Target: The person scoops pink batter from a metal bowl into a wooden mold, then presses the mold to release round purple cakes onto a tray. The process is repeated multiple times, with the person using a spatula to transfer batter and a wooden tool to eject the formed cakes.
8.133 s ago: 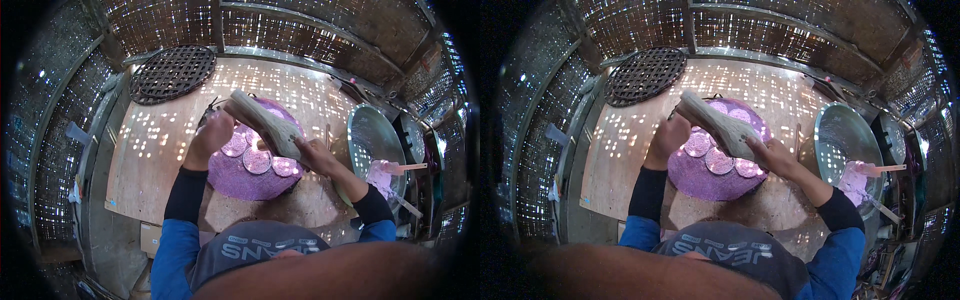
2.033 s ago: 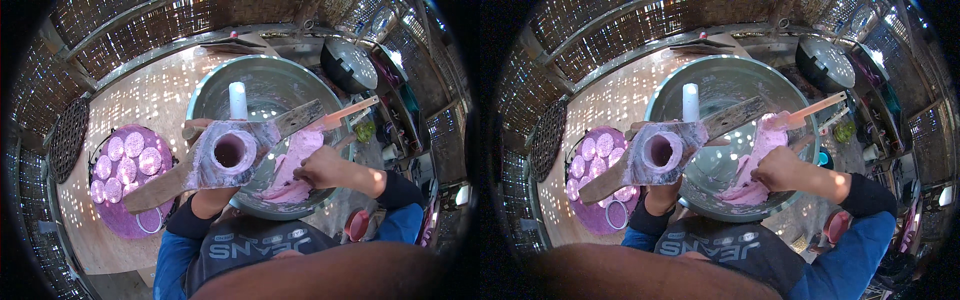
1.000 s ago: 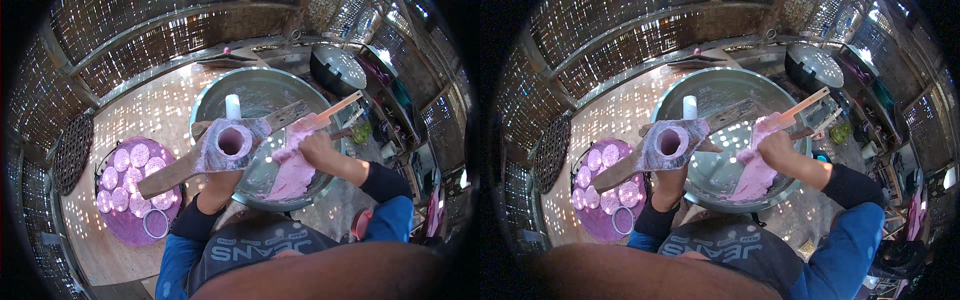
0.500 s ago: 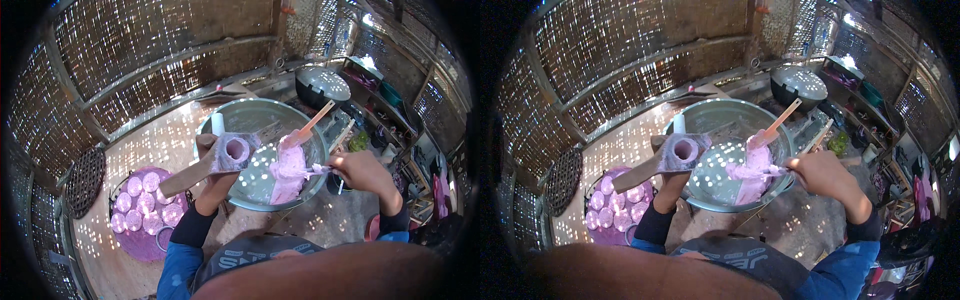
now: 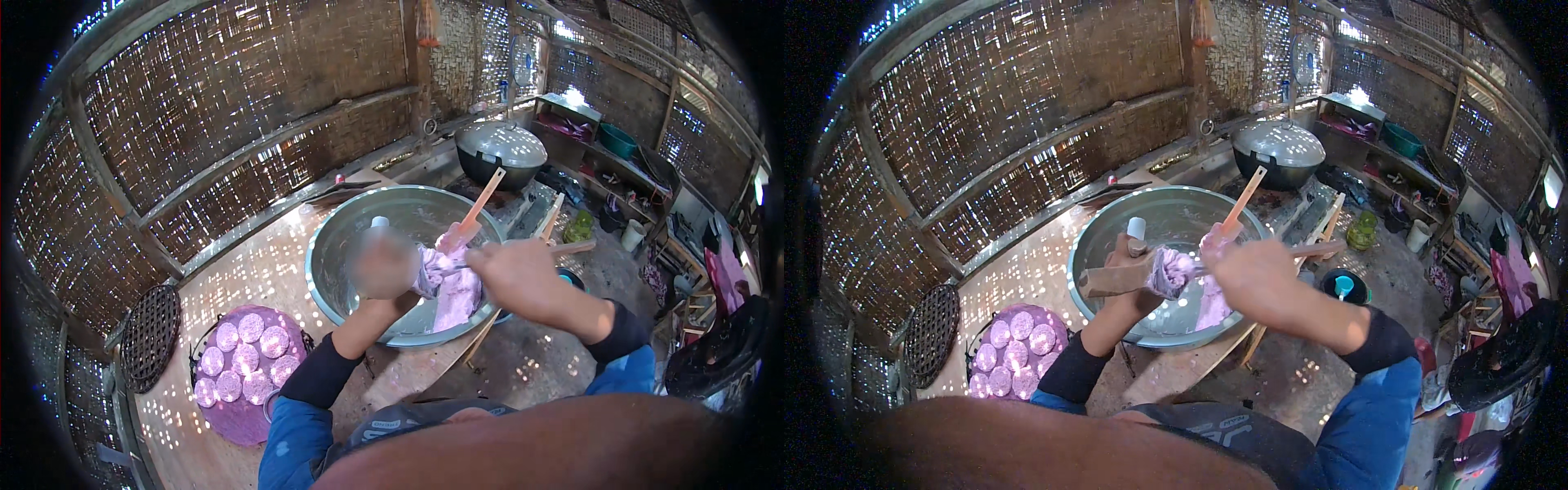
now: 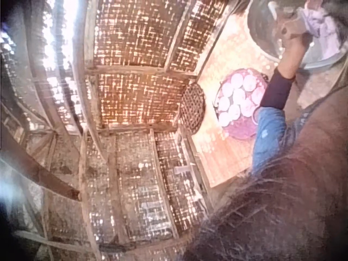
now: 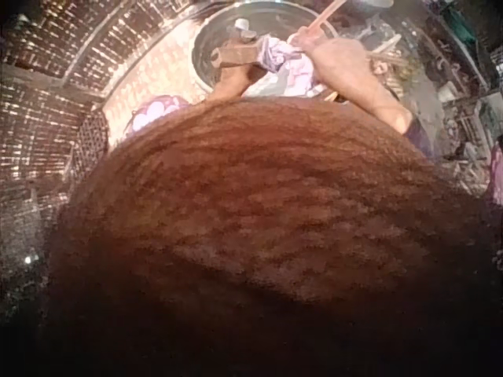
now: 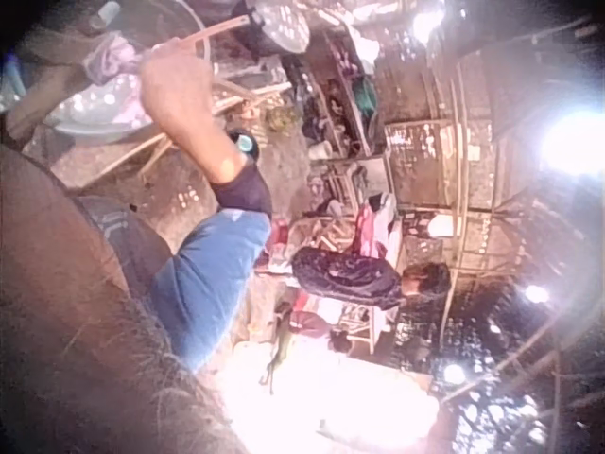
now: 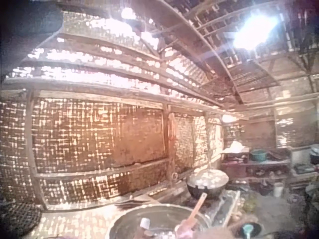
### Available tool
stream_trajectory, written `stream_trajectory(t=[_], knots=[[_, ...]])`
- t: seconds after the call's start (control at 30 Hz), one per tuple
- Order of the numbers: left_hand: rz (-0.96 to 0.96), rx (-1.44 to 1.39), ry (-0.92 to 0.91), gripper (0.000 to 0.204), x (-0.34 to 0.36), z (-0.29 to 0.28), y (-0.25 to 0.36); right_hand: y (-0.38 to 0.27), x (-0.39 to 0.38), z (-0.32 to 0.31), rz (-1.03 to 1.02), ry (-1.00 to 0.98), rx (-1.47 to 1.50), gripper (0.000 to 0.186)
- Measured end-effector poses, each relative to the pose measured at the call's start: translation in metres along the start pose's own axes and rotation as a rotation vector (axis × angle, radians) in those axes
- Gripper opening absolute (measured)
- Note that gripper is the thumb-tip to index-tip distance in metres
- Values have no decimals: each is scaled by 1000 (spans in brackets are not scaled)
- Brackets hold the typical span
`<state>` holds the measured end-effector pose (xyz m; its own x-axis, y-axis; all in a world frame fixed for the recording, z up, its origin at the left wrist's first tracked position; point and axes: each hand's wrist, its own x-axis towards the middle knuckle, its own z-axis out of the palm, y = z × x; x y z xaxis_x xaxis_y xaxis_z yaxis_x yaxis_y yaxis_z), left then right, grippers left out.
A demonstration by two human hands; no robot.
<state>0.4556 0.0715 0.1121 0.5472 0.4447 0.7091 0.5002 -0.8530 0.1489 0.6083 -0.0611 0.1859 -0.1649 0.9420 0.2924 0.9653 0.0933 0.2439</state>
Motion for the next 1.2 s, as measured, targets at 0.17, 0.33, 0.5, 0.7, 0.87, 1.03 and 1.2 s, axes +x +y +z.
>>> stream_trajectory(t=[0.17, 0.33, 0.5, 0.7, 0.87, 1.03, 1.2], knots=[[-12, 88, -44, 23, 1, 1, -7, -30, -4, 23, -77, 56, 27, 34], [-2, 157, -59, 25, 6, 9, -21, -20, -28, 23, -57, 139, 47, 32], [-198, -39, -74, 31, 5, 0, -33, 3, -48, 8, 109, 325, 211, 22], [-225, -663, 225, 24, 2, 35, -31, -12, -12, 58, 350, 3, 1694, 21], [-270, -276, 168, 22, 9, 9, -24, -38, -17, 99, 451, -279, 2230, 20], [-160, -548, 377, 25, -5, 9, -61, -14, -37, 86, 394, -159, 1606, 21], [-219, -764, 350, 25, -11, 23, -49, -14, -5, 74, 314, 372, 874, 21]])
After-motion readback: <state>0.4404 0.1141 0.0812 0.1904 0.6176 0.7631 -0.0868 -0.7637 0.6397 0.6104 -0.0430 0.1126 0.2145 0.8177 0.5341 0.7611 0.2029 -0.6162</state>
